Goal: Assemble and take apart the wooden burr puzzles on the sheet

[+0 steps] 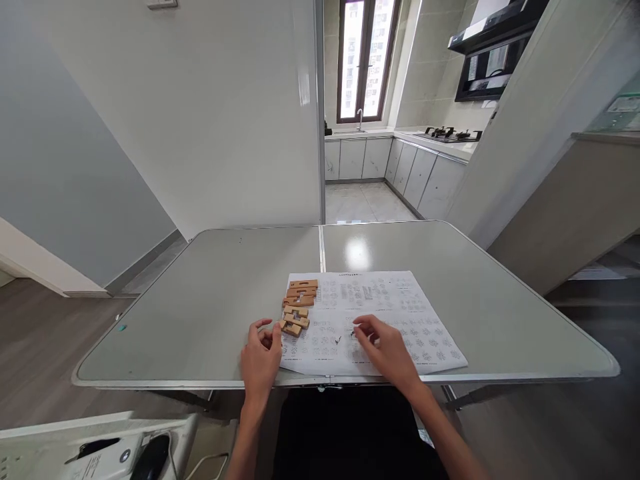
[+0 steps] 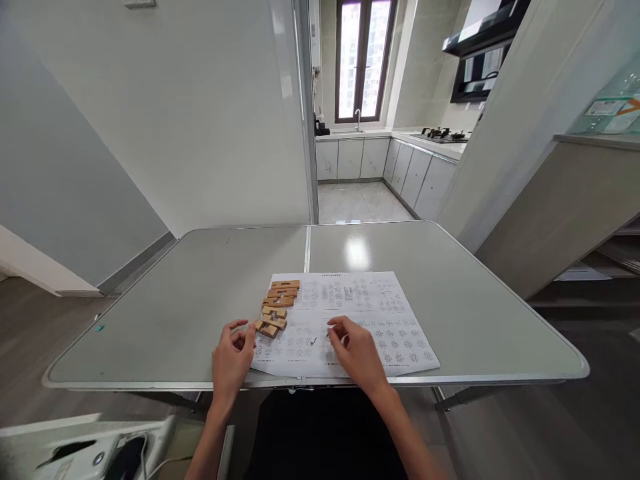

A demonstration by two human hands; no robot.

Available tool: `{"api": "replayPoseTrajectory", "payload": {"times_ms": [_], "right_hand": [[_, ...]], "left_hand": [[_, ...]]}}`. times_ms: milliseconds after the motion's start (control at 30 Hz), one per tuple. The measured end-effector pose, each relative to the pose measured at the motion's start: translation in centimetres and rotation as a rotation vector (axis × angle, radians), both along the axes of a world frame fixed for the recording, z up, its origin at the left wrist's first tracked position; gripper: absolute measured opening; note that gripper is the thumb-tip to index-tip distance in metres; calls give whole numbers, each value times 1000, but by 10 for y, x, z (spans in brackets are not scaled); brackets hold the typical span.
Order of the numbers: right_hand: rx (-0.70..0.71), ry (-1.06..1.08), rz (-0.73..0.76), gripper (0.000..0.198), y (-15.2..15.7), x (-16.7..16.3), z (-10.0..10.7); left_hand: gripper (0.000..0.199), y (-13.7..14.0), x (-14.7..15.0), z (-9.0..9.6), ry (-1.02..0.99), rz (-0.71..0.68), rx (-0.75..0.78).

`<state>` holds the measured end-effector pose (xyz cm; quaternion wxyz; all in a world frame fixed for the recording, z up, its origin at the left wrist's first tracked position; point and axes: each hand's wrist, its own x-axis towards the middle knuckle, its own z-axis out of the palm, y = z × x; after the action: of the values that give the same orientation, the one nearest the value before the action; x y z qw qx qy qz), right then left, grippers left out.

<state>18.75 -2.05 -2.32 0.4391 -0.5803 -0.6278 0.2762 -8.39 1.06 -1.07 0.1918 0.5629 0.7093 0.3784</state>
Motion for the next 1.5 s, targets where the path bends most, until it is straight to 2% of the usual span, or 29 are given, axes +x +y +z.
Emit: {"api": "replayPoseTrajectory", "payload": {"times_ms": [100,233,567,1500], "right_hand": [[-42,53,-92,29,-5,24,-8],[-89,105,-117,35,-8,34,-17],[-95,111,-77,34,-10,35,-18],[-20,152,-47,34,-11,33,-12]], "left_hand": [[40,0,-1,-1,4,-10,26],[36,0,-1,-1,33,-24,45],[30,1,0,-4,96,-47,57],[32,0,1,1,182,-64,36]]}}
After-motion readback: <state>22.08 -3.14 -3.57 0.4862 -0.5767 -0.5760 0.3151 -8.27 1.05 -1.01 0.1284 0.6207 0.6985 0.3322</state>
